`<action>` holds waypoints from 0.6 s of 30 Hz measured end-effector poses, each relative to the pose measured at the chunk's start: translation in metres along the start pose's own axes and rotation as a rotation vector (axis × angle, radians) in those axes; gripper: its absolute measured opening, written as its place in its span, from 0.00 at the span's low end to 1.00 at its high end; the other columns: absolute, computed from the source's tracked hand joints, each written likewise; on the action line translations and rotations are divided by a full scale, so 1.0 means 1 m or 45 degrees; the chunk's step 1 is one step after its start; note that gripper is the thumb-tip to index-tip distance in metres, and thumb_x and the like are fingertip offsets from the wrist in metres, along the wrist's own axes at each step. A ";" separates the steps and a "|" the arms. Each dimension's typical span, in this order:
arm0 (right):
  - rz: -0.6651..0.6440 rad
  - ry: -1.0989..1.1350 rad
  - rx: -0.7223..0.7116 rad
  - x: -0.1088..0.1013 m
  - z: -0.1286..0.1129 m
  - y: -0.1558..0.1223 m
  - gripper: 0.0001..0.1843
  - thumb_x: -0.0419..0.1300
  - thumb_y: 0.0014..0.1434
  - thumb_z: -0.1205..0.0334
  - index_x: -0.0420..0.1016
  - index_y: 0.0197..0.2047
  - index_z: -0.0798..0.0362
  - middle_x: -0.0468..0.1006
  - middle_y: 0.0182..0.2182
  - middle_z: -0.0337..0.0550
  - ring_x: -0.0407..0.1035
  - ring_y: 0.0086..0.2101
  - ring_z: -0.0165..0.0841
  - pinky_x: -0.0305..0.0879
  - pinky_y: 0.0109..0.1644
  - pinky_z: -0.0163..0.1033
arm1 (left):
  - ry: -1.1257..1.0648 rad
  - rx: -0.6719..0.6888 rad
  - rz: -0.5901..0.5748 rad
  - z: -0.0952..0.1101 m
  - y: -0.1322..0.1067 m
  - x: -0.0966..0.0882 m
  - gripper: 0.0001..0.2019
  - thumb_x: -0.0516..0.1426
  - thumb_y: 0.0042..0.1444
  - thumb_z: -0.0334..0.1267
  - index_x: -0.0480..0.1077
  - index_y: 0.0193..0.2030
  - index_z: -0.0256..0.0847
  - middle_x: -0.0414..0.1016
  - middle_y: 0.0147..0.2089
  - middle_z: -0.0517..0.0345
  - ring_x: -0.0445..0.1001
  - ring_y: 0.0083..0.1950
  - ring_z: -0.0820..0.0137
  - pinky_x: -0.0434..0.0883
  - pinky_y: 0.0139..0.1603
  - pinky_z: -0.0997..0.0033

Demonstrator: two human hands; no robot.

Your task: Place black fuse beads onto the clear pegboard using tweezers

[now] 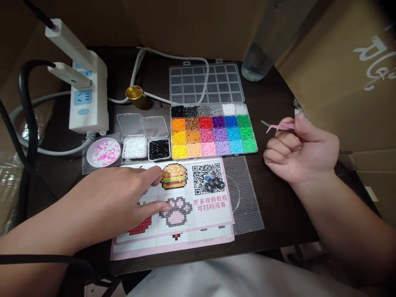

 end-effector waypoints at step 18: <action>-0.006 0.086 -0.085 -0.004 0.000 0.005 0.24 0.71 0.57 0.50 0.62 0.20 0.44 0.43 0.15 0.30 0.36 0.16 0.29 0.35 0.17 0.40 | 0.036 0.003 -0.023 0.002 -0.001 -0.001 0.32 0.49 0.58 0.70 0.75 0.54 0.51 0.82 0.34 0.49 0.78 0.33 0.49 0.67 0.37 0.54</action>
Point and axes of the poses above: each hand's wrist, its own y-axis towards the middle knuckle, its own x-axis out of the palm, z = x × y, the point moved 4 cm from there along y, towards the middle knuckle
